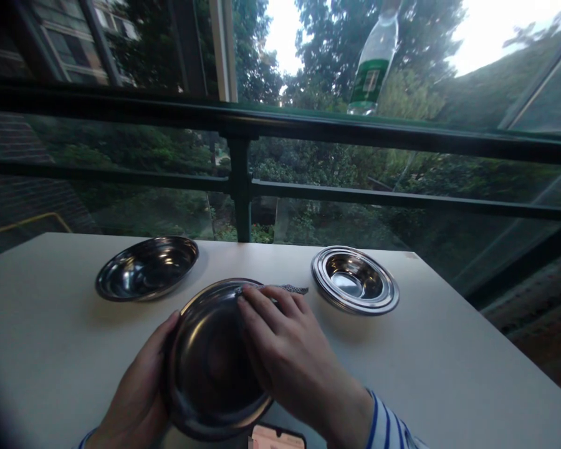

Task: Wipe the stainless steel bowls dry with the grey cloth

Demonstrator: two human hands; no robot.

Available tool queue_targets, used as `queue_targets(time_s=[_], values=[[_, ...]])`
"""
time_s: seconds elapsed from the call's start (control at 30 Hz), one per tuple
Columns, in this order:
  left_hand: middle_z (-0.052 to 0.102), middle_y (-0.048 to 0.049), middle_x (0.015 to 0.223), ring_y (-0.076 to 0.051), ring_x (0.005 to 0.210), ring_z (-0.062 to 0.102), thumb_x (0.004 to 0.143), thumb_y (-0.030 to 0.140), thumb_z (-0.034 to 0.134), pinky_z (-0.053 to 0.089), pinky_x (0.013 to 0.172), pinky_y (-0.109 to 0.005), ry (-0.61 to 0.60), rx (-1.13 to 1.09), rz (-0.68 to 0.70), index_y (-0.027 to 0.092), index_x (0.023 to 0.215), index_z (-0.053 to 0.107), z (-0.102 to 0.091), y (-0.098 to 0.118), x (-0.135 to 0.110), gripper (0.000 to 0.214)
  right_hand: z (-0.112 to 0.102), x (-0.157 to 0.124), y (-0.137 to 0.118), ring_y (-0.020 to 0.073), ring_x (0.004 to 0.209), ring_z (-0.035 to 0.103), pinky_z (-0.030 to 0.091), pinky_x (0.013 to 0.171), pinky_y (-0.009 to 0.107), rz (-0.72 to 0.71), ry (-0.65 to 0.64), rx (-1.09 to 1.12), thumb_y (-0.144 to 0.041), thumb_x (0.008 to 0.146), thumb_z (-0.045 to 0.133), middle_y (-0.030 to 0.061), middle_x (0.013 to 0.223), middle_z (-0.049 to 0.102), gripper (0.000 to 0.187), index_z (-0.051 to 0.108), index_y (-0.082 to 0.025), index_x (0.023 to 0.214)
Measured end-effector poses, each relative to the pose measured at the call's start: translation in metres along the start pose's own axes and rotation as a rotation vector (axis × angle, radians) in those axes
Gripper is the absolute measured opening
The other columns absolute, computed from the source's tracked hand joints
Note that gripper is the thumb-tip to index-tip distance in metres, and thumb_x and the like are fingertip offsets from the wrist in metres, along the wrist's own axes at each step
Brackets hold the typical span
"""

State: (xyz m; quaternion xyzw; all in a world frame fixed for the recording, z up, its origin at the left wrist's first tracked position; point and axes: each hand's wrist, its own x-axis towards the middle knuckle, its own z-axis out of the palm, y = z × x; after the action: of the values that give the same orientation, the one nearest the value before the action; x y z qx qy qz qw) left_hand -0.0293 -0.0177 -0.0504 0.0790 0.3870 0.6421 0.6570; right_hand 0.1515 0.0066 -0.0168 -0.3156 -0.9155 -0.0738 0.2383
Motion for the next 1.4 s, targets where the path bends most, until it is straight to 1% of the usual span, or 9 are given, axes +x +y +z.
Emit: queue_targets(time_s=[0.17,0.37,0.5,0.53,0.7,0.87,1.1,1.27,1.4], values=[[0.073,-0.0082,0.087,-0.021,0.083,0.068,0.079,0.022,0.058,0.054,0.078,-0.033,0.004,-0.031,-0.029,0.012,0.088,0.069,0.002,-0.003,-0.001,0.017,0.003,0.003,-0.019,0.0239,0.114,0.043,0.038,0.087,0.04,-0.216,0.066,0.013,-0.025,0.093,0.042,0.0027,0.135,0.049,0.034,0.05,-0.016,0.125],[0.073,-0.0084,0.089,-0.023,0.085,0.067,0.078,0.024,0.059,0.053,0.079,-0.035,-0.018,-0.047,-0.029,0.012,0.1,0.066,0.002,-0.006,0.0,0.026,-0.003,0.005,-0.006,0.0261,0.112,0.043,0.038,0.088,0.041,0.014,0.083,-0.046,-0.019,0.09,0.045,0.0085,0.133,0.05,0.036,0.049,-0.011,0.126],[0.073,-0.01,0.086,-0.024,0.082,0.068,0.08,0.026,0.056,0.054,0.079,-0.037,0.031,-0.037,-0.05,0.01,0.098,0.068,0.006,-0.002,-0.001,0.026,0.001,0.006,-0.018,0.0251,0.113,0.043,0.04,0.085,0.04,-0.206,0.089,-0.014,-0.023,0.091,0.045,0.003,0.134,0.05,0.035,0.051,-0.018,0.124],[0.073,-0.0105,0.086,-0.024,0.082,0.068,0.08,0.026,0.056,0.054,0.078,-0.038,0.045,-0.028,-0.047,0.01,0.097,0.068,0.007,0.0,-0.002,0.026,0.001,0.006,-0.019,0.0247,0.114,0.043,0.041,0.085,0.04,-0.214,0.074,-0.007,-0.023,0.091,0.045,0.0023,0.135,0.049,0.035,0.05,-0.019,0.125],[0.073,-0.0096,0.091,-0.024,0.085,0.068,0.08,0.025,0.057,0.053,0.081,-0.037,0.052,-0.03,0.001,0.011,0.097,0.069,0.009,0.002,-0.003,0.025,-0.002,0.006,0.001,0.0264,0.114,0.043,0.044,0.087,0.045,0.051,0.034,0.009,-0.021,0.091,0.044,0.0063,0.135,0.047,0.04,0.044,-0.019,0.13],[0.073,-0.0106,0.096,-0.025,0.088,0.067,0.08,0.026,0.057,0.052,0.082,-0.039,0.032,-0.027,-0.01,0.011,0.101,0.068,0.006,0.003,0.0,0.029,-0.008,0.003,0.014,0.0263,0.117,0.042,0.045,0.091,0.044,0.097,0.035,0.115,-0.021,0.09,0.046,0.0108,0.137,0.043,0.042,0.043,-0.02,0.132],[0.074,-0.0108,0.089,-0.027,0.087,0.067,0.08,0.028,0.055,0.054,0.078,-0.04,0.081,0.004,0.006,0.012,0.097,0.07,0.002,0.008,0.002,0.028,-0.013,0.0,0.021,0.0196,0.101,0.055,0.05,0.085,0.035,0.162,0.113,0.257,-0.02,0.091,0.046,0.01,0.113,0.06,0.029,0.048,-0.017,0.12],[0.074,-0.0103,0.087,-0.026,0.087,0.067,0.08,0.026,0.054,0.053,0.079,-0.039,0.083,-0.057,0.051,0.012,0.094,0.07,0.001,0.012,0.008,0.026,-0.014,0.001,0.009,0.0209,0.105,0.052,0.05,0.084,0.036,0.009,0.083,0.185,-0.017,0.091,0.047,0.01,0.124,0.056,0.032,0.051,-0.017,0.123],[0.074,-0.0086,0.082,-0.024,0.086,0.068,0.08,0.022,0.054,0.053,0.08,-0.038,0.069,-0.078,0.098,0.012,0.092,0.069,-0.004,0.014,0.015,0.022,-0.008,0.002,-0.014,0.0224,0.093,0.056,0.052,0.071,0.036,-0.216,0.115,0.042,-0.018,0.088,0.049,0.0075,0.117,0.063,0.025,0.06,-0.014,0.111]])
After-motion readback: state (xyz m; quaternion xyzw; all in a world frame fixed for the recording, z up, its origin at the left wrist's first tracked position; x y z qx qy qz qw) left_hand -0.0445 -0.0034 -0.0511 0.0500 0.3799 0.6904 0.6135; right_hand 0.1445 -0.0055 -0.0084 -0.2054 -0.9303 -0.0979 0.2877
